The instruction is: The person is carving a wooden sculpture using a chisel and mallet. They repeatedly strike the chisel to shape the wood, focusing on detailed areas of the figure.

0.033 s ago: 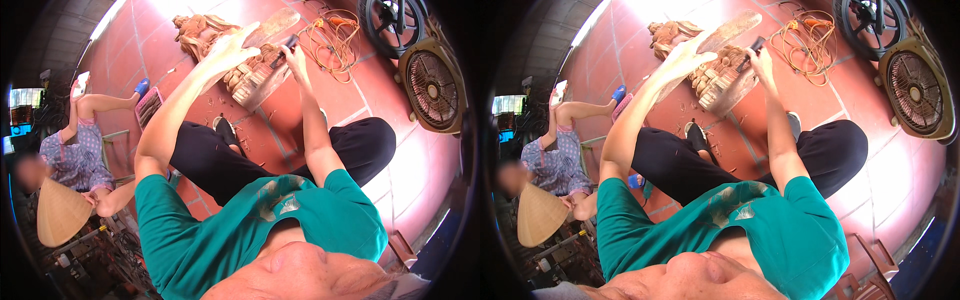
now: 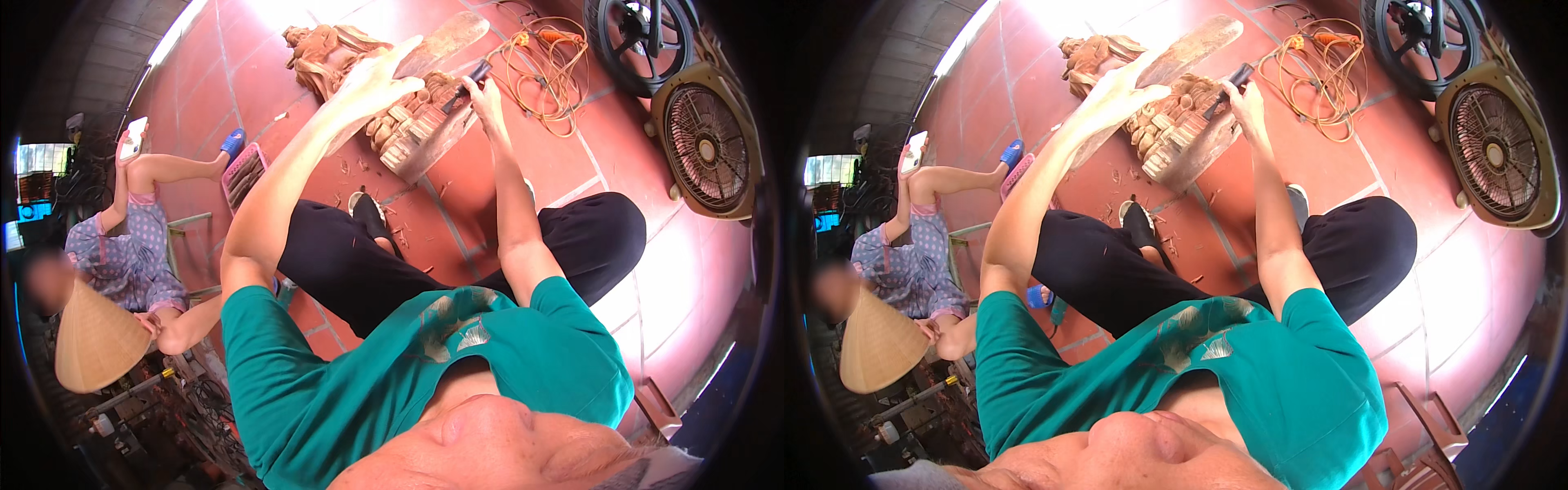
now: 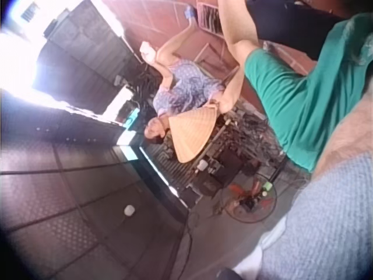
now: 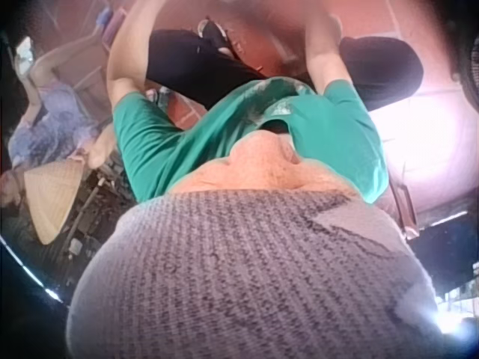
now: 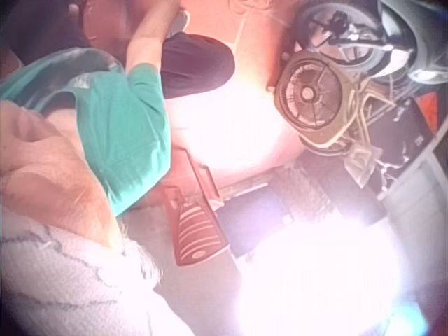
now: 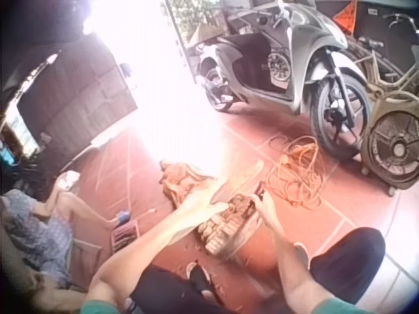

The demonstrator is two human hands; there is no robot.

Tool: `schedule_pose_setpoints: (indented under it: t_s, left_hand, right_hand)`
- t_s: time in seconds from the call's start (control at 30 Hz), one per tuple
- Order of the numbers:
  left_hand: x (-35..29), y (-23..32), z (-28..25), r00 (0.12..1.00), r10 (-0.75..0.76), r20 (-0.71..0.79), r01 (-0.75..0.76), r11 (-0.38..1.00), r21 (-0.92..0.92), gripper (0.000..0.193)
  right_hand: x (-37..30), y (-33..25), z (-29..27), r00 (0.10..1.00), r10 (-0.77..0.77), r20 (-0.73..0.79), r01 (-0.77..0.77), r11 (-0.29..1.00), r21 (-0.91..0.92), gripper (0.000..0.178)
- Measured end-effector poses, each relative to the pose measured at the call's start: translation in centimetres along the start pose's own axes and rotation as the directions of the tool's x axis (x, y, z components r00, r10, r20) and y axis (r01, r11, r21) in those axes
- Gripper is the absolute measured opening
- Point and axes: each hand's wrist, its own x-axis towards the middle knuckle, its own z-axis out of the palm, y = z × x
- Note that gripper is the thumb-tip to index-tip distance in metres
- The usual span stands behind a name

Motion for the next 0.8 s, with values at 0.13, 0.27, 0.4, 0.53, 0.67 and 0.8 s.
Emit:
schedule_pose_setpoints:
  t_s: [0.13,0.27,0.4,0.53,0.67,0.8]
  left_hand:
    - [-0.9,0.2,-0.8,0.998,-0.065,-0.001,0.065,0.996,-0.058,0.076]
    - [-1.1,0.4,-1.2,0.998,-0.038,-0.039,0.038,0.999,-0.002,0.075]
    - [-0.6,1.4,-1.2,0.994,0.045,-0.096,-0.041,0.998,0.046,0.075]
    - [-0.2,1.7,-0.4,0.996,0.007,-0.094,0.001,0.996,0.092,0.074]
    - [0.1,-2.2,1.7,0.996,0.09,0.002,-0.09,0.986,0.138,0.073]
    - [0.7,-0.1,0.0,0.995,0.095,-0.012,-0.093,0.985,0.144,0.073]
  right_hand:
    - [-1.1,-0.6,1.5,0.994,-0.105,-0.014,0.106,0.991,0.086,0.038]
    - [-1.6,-2.0,2.5,0.979,-0.201,-0.03,0.2,0.979,-0.034,0.04]
    - [-1.4,-2.9,2.7,0.979,-0.198,-0.042,0.191,0.973,-0.134,0.039]
    - [-2.5,-4.6,3.0,0.94,-0.34,-0.015,0.318,0.894,-0.316,0.04]
    - [-2.4,-4.6,3.0,0.957,-0.288,0.012,0.27,0.882,-0.386,0.053]
    - [-2.6,-4.1,3.2,0.978,-0.206,0.02,0.201,0.922,-0.332,0.049]
